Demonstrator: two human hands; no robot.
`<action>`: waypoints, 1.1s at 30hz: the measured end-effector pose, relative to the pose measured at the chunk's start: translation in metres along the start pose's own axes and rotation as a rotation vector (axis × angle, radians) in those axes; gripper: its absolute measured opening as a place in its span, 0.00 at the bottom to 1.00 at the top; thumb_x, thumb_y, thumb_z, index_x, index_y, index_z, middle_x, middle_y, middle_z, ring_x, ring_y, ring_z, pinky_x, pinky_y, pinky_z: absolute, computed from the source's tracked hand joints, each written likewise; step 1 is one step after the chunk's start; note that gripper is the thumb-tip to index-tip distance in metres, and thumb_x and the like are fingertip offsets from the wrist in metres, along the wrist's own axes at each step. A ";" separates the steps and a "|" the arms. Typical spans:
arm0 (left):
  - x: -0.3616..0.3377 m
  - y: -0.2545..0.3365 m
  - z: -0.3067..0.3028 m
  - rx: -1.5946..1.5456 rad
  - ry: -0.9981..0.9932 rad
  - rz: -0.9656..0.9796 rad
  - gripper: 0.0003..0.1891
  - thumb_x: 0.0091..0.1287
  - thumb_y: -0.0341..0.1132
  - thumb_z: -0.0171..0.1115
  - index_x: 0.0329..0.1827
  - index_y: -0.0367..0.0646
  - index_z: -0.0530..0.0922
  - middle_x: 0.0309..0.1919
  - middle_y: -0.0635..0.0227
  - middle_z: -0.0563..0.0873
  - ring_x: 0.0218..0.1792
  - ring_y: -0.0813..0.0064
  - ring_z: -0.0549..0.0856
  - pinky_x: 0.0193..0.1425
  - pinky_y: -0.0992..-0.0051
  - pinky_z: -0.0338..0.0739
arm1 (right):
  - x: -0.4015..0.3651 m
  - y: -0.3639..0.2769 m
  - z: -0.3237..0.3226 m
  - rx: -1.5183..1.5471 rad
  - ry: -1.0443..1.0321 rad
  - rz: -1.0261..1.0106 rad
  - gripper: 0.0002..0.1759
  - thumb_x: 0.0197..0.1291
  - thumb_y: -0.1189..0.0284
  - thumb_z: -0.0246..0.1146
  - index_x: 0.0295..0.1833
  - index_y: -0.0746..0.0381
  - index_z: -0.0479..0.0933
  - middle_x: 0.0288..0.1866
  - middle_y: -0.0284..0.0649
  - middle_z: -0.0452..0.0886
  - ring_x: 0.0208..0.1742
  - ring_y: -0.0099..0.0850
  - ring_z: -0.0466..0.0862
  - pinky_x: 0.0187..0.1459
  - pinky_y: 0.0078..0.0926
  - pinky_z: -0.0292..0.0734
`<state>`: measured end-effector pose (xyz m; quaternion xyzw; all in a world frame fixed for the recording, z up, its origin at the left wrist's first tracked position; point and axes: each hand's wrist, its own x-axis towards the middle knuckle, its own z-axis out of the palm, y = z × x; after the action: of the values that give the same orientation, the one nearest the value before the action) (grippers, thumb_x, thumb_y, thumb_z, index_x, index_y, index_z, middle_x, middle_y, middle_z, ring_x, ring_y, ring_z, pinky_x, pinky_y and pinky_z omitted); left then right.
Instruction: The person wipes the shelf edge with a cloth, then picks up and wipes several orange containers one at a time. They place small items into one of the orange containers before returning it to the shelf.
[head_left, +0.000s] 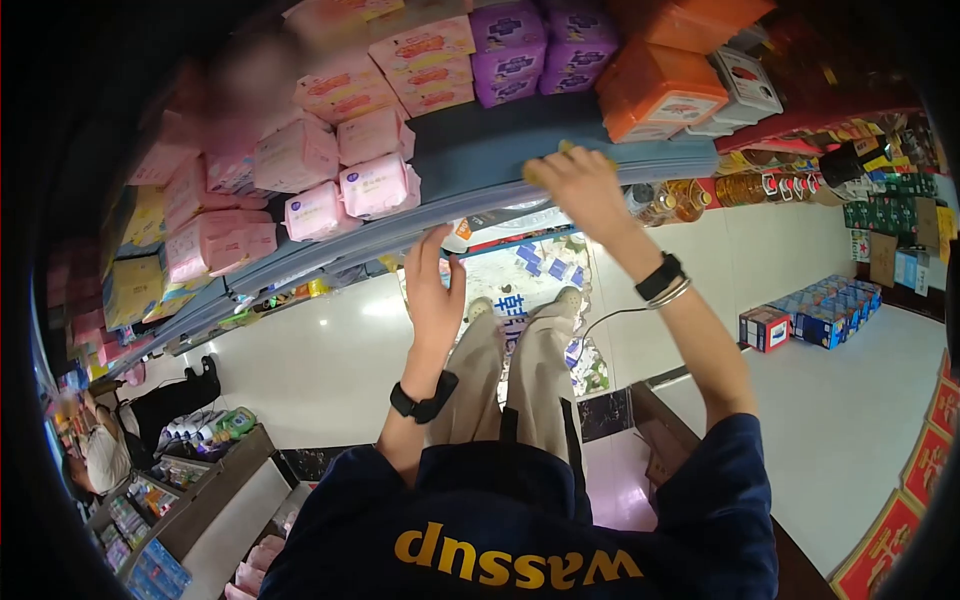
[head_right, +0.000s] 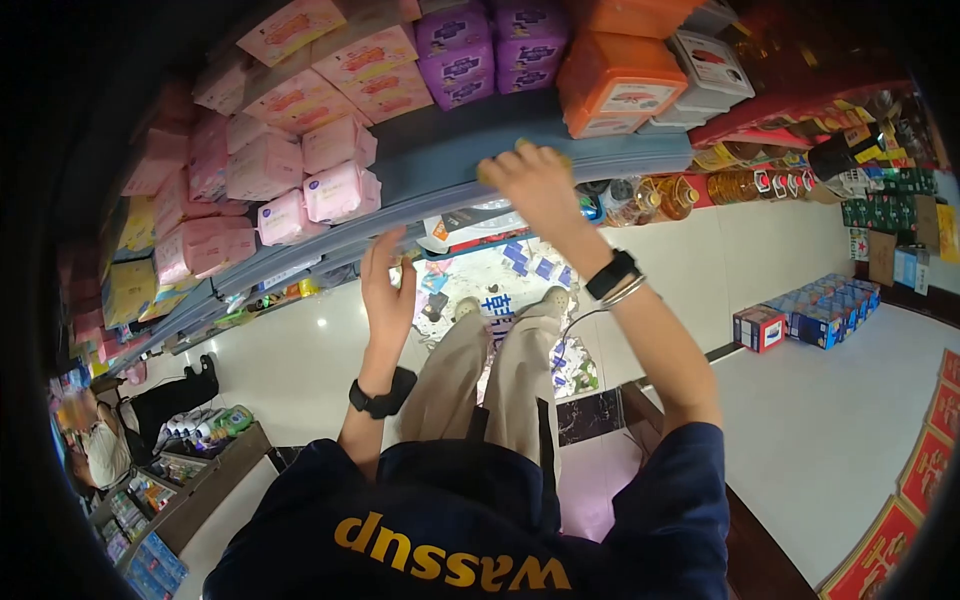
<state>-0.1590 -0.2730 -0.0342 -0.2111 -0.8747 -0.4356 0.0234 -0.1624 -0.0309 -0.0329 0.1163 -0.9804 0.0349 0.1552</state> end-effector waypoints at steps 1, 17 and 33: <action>0.007 0.002 0.005 -0.007 -0.001 -0.001 0.21 0.57 0.21 0.54 0.56 0.40 0.72 0.53 0.57 0.77 0.56 0.57 0.73 0.59 0.64 0.67 | -0.007 0.016 -0.002 -0.046 0.039 0.006 0.14 0.49 0.70 0.58 0.45 0.54 0.75 0.37 0.32 0.76 0.43 0.31 0.76 0.47 0.30 0.69; 0.035 -0.018 0.027 0.350 -0.124 0.217 0.31 0.53 0.24 0.57 0.64 0.40 0.64 0.59 0.58 0.70 0.63 0.56 0.66 0.65 0.60 0.59 | -0.095 0.152 -0.039 -0.237 -0.112 0.490 0.21 0.47 0.75 0.61 0.51 0.50 0.76 0.50 0.30 0.78 0.53 0.36 0.74 0.51 0.38 0.69; 0.036 -0.013 0.022 0.402 -0.182 0.243 0.36 0.48 0.27 0.63 0.64 0.38 0.62 0.60 0.58 0.69 0.64 0.56 0.65 0.66 0.61 0.59 | -0.314 0.046 0.100 2.043 0.534 1.635 0.23 0.69 0.58 0.40 0.56 0.64 0.70 0.47 0.51 0.79 0.45 0.44 0.81 0.47 0.46 0.79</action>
<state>-0.1934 -0.2508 -0.0495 -0.3443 -0.9104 -0.2262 0.0383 0.0876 0.0717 -0.2276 -0.4478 -0.2418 0.8525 0.1195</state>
